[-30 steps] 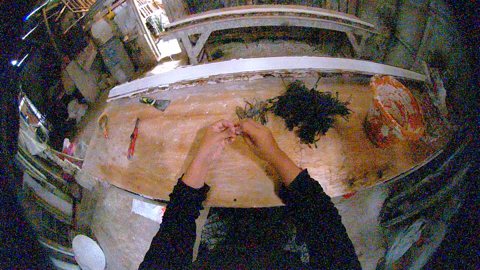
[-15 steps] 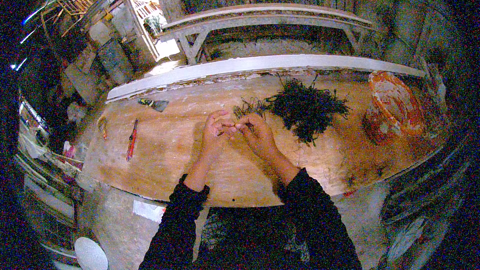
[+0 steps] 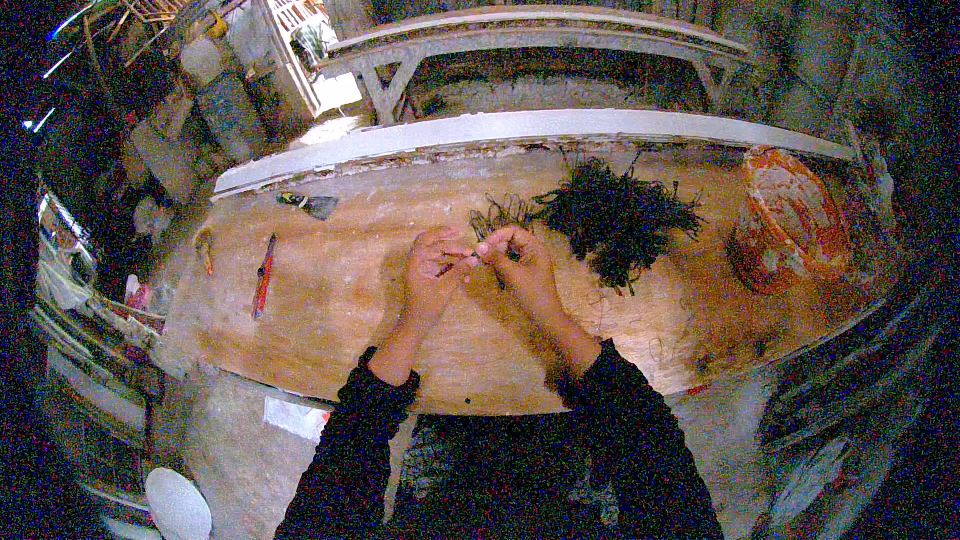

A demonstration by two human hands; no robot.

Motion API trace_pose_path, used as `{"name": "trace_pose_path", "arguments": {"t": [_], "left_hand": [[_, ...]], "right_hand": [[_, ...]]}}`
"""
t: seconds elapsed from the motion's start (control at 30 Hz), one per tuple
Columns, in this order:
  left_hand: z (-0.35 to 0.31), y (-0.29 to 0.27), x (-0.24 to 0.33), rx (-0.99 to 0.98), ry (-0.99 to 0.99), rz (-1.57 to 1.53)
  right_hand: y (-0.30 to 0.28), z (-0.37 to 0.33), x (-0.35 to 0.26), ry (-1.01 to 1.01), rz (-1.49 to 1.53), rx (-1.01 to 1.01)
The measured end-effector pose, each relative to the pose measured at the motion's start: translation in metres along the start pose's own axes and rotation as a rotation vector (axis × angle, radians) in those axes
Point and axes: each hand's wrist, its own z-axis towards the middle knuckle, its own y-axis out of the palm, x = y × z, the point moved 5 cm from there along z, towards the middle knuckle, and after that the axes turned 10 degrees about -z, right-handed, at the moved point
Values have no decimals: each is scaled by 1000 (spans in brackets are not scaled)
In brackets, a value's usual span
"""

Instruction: The person repeatedly picks up thin black cords from a wooden workbench, aligns them, and ties them into knots by hand. The tied cords are placed back on the bench. The workspace contains tools and a bucket, but only the cords are handled.

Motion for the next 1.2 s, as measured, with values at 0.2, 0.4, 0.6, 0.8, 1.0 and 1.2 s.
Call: {"name": "trace_pose_path", "arguments": {"t": [0.2, 0.4, 0.6, 0.8, 1.0, 1.2], "left_hand": [[2, -4, -1, 29, 6, -97], [4, -6, 4, 6, 3, -114], [2, -4, 1, -7, 87, 148], [-2, 1, 5, 42, 208, 344], [0, -4, -4, 96, 189, 212], [3, -10, -14, 118, 57, 47]], "right_hand": [[-2, -6, -11, -234, -432, 72], [-1, -9, -35, -400, -641, 88], [-1, -6, -24, -432, -732, 72], [2, -8, -25, -420, -838, 77], [2, -3, -12, -347, -685, 49], [6, 0, 3, -68, -172, -170]]}}
